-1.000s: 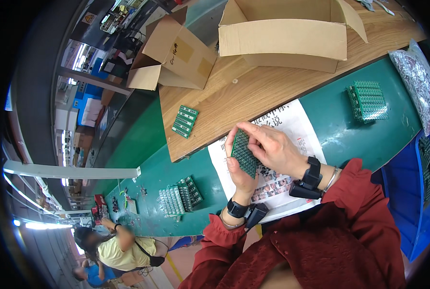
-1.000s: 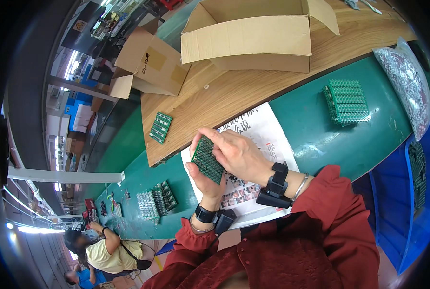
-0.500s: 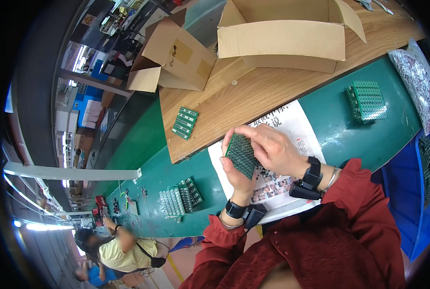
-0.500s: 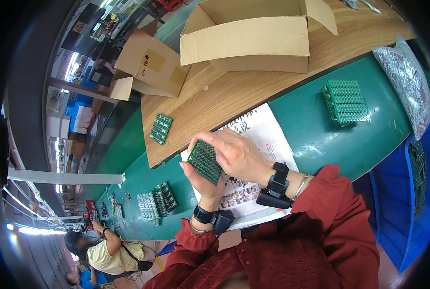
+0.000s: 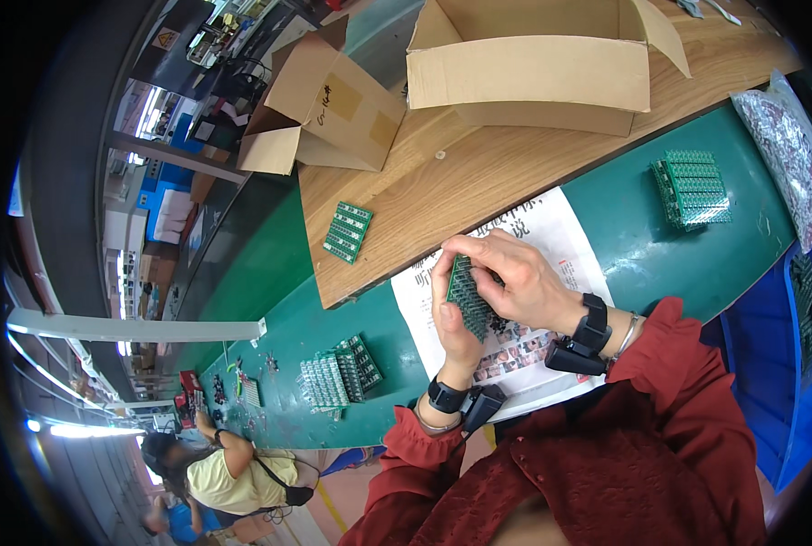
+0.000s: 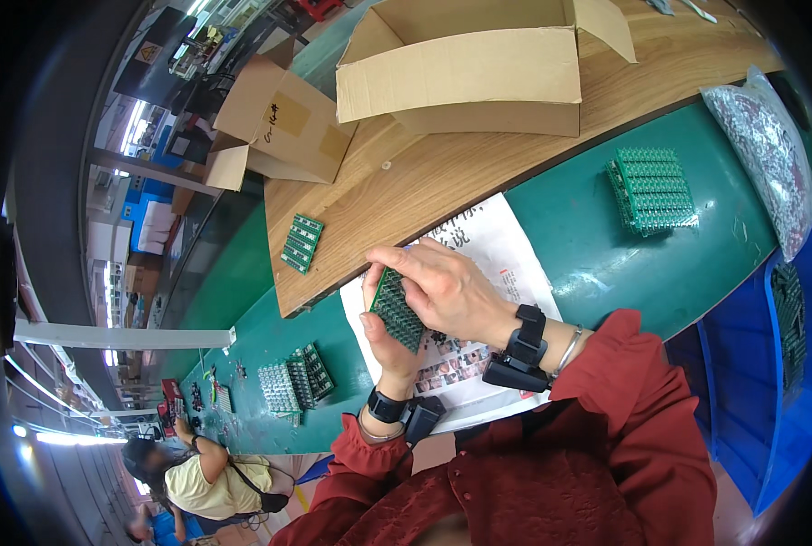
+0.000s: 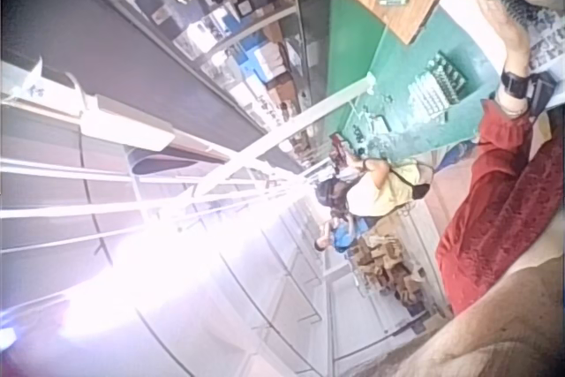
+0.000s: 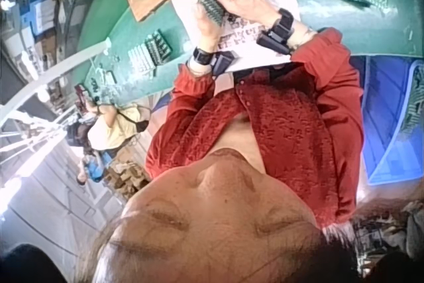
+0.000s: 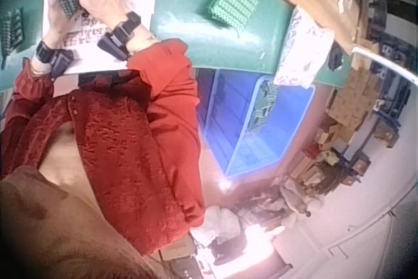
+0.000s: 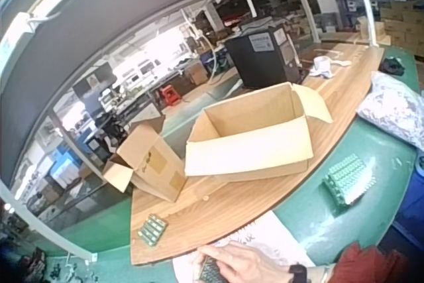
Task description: The person picks up green circuit boards from a stack and inserts small black components into the board by hand. They handle the boards one at a time, placing components into specific slots, then set the boards down on the table. The process is repeated for multiple boards throughout the clip.
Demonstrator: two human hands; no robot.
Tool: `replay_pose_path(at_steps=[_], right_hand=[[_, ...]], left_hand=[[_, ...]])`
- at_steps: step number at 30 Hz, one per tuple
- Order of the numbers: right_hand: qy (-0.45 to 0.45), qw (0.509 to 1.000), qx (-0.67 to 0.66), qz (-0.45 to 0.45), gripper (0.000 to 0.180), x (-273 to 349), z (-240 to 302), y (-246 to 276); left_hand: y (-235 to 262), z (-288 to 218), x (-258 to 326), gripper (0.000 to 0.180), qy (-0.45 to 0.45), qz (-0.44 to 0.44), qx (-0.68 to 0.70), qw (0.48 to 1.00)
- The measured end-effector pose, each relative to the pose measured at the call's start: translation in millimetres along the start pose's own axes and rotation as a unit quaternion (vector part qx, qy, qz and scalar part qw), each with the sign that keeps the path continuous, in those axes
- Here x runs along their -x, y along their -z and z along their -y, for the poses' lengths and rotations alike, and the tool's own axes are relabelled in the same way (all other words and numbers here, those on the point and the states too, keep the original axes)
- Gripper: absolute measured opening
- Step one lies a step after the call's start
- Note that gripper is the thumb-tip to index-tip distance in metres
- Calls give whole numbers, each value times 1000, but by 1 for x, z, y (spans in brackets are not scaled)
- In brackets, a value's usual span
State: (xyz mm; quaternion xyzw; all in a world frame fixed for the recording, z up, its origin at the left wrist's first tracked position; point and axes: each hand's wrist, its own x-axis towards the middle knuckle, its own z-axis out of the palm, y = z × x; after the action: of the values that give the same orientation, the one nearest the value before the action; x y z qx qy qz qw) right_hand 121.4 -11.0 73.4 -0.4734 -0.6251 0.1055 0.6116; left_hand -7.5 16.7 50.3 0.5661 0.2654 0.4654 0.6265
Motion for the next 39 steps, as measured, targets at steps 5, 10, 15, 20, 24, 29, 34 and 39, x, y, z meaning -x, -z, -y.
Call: replay_pose_path(at_steps=[5, 10, 15, 20, 24, 29, 34, 39], right_hand=[[-51, 997, -59, 4, 54, 0, 3, 4], [-72, 995, -59, -21, 59, -1, 3, 1], [-90, 992, -85, -6, 61, 1, 2, 4], [-92, 994, -62, -4, 60, -3, 2, 8], [-103, 993, -49, -12, 59, -2, 2, 9], [19, 997, 77, -12, 57, -7, 5, 12], [9, 998, 69, -5, 55, -6, 4, 13], [14, 999, 31, -23, 53, -4, -3, 8]], left_hand=[[-1, -4, -2, 90, 15, -12, 46, 999], [-1, -5, -3, 91, 37, 19, 27, 999], [-3, -7, -3, 95, 30, 23, 9, 999], [2, -3, -2, 98, 14, 36, -26, 999], [6, -1, -3, 100, -37, 34, -125, 991], [18, 4, -9, 88, -141, 105, -222, 959], [23, 6, -10, 85, -122, 115, -238, 957], [19, 5, -12, 87, -121, 113, -188, 968]])
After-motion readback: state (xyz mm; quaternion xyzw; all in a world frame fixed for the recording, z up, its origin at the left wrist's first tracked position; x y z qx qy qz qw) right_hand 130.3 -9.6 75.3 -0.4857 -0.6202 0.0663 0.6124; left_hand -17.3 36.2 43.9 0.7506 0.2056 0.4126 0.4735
